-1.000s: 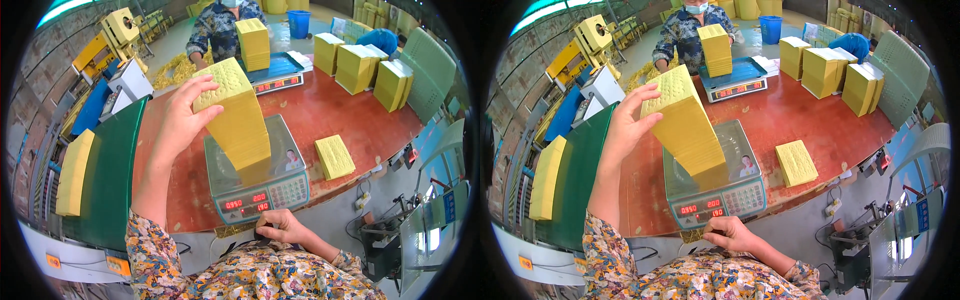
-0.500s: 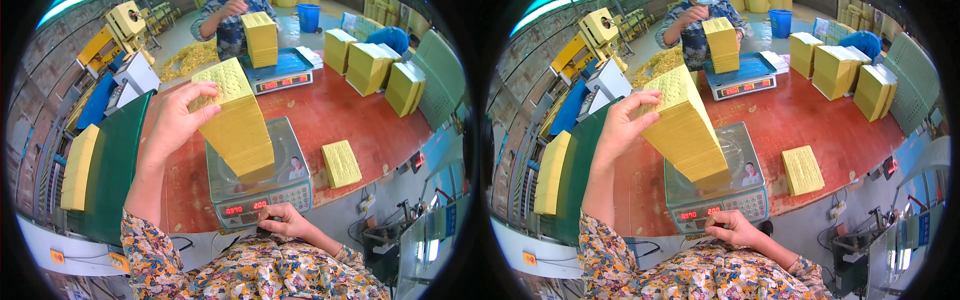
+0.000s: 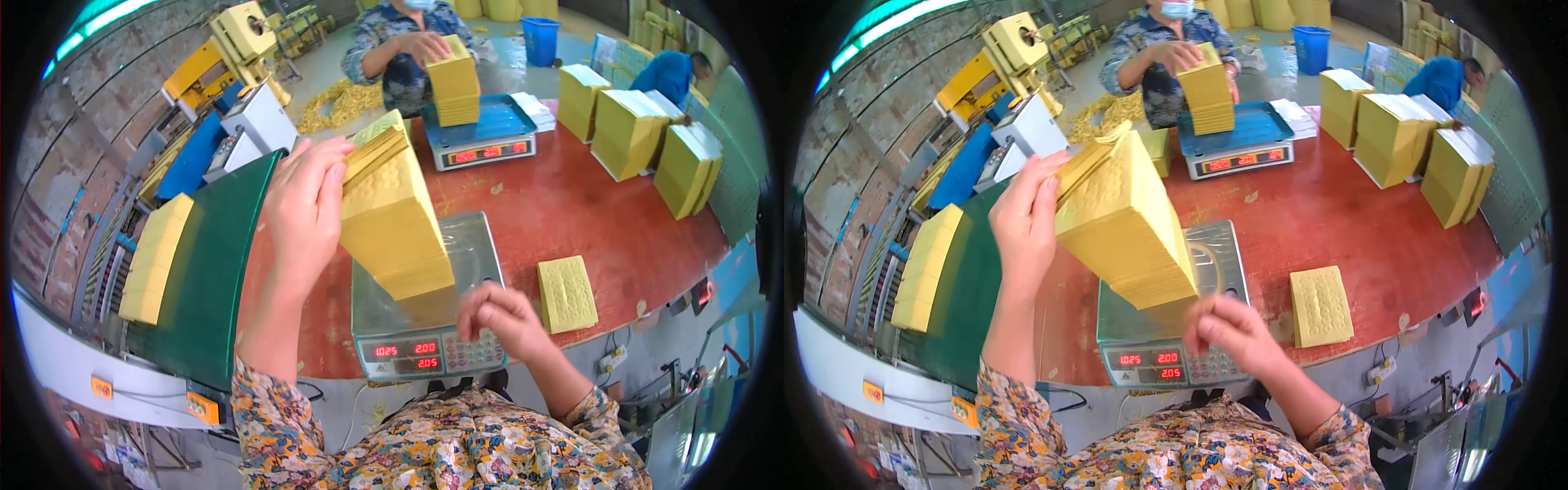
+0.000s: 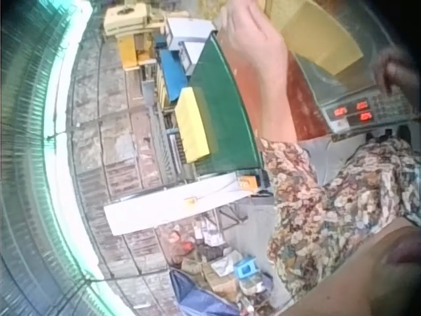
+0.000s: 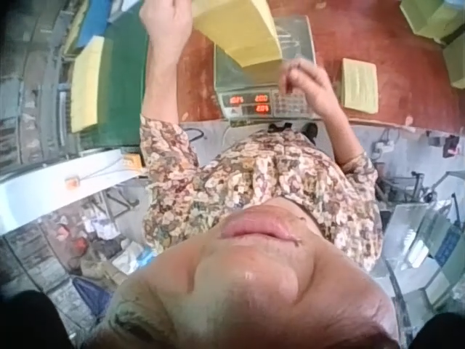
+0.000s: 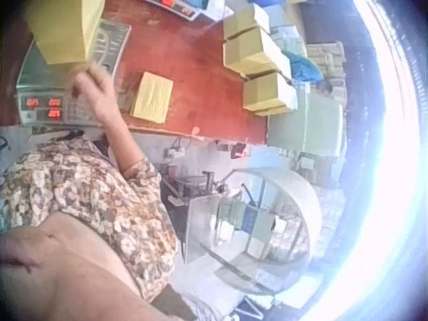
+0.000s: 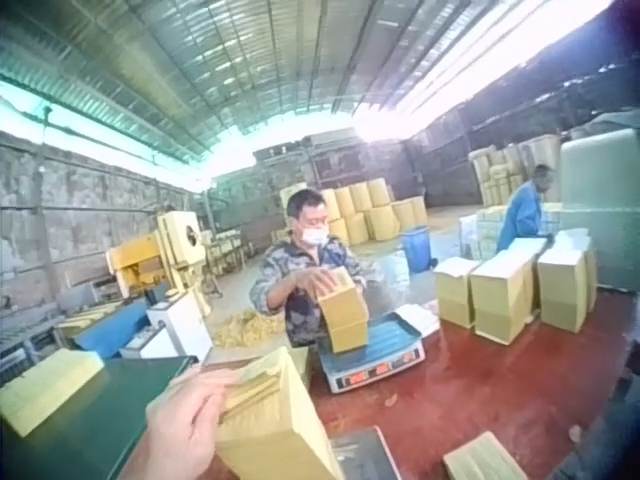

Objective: Stacking and weighing embossed yellow paper products at a factory workstation and placing them on a conveyor.

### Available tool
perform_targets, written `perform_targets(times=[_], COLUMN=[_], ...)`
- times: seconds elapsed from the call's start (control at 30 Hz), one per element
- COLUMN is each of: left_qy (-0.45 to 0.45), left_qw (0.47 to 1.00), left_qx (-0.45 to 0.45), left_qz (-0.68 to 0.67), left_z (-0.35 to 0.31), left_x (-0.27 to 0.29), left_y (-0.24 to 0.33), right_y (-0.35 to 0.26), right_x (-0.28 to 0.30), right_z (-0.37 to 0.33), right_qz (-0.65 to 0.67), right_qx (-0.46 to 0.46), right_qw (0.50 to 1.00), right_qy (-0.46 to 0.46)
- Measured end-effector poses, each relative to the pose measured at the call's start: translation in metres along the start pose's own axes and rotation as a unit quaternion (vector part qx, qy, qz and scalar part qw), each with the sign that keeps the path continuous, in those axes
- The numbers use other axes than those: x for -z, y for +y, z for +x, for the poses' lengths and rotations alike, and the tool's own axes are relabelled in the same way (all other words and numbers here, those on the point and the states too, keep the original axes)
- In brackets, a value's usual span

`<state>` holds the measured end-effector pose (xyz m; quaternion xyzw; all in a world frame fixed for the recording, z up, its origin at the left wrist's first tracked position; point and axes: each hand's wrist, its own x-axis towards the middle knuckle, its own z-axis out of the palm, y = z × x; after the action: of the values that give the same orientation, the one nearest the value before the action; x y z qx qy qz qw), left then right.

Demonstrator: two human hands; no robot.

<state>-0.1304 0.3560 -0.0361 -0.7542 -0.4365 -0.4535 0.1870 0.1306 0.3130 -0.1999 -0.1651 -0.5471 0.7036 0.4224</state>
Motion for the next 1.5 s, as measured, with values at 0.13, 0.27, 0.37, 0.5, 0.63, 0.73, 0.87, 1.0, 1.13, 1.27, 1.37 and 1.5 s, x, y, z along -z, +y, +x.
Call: perform_targets(times=[0.13,0.27,0.37,0.5,0.63,0.73,0.87,1.0,1.13,1.27,1.37,1.5], left_qy=[-0.056,-0.209,-0.286,-0.333,-0.266,-0.228,-0.227,-0.170,-0.156,-0.165,-0.185,-0.189], left_qw=[0.983,0.942,0.905,0.871,0.800,0.744,0.754,0.819,0.855,0.846,0.836,0.837], left_qx=[-0.170,-0.242,-0.194,-0.026,0.360,0.470,0.491,0.435,0.422,0.429,0.421,0.402], left_qz=[0.044,-0.102,-0.248,-0.360,-0.400,-0.416,-0.372,-0.333,-0.259,-0.270,-0.299,-0.320], left_z=[-0.009,-0.076,-0.131,-0.168,-0.208,-0.215,-0.220,-0.227,-0.232,-0.234,-0.231,-0.224], left_x=[-0.011,-0.070,-0.149,-0.186,-0.218,-0.240,-0.259,-0.279,-0.286,-0.285,-0.276,-0.259], left_y=[0.088,0.160,0.187,0.202,0.199,0.207,0.212,0.221,0.232,0.234,0.236,0.236], right_y=[-0.043,-0.046,-0.022,-0.025,-0.043,-0.028,-0.006,0.007,0.014,0.014,0.020,0.024], right_x=[0.031,0.050,0.098,0.138,0.158,0.186,0.211,0.216,0.205,0.202,0.197,0.183], right_z=[-0.001,-0.070,-0.122,-0.171,-0.149,-0.119,-0.090,-0.087,-0.091,-0.102,-0.113,-0.116], right_qz=[0.264,0.321,0.206,0.086,0.039,0.029,0.004,-0.148,-0.146,-0.239,-0.315,-0.340], right_qx=[-0.005,0.018,-0.062,-0.125,-0.121,-0.169,-0.221,-0.208,-0.157,-0.135,-0.101,-0.080], right_qw=[0.965,0.930,0.927,0.875,0.892,0.910,0.928,0.924,0.925,0.905,0.873,0.858], right_qy=[-0.003,0.177,0.306,0.460,0.435,0.377,0.301,0.286,0.313,0.324,0.359,0.377])
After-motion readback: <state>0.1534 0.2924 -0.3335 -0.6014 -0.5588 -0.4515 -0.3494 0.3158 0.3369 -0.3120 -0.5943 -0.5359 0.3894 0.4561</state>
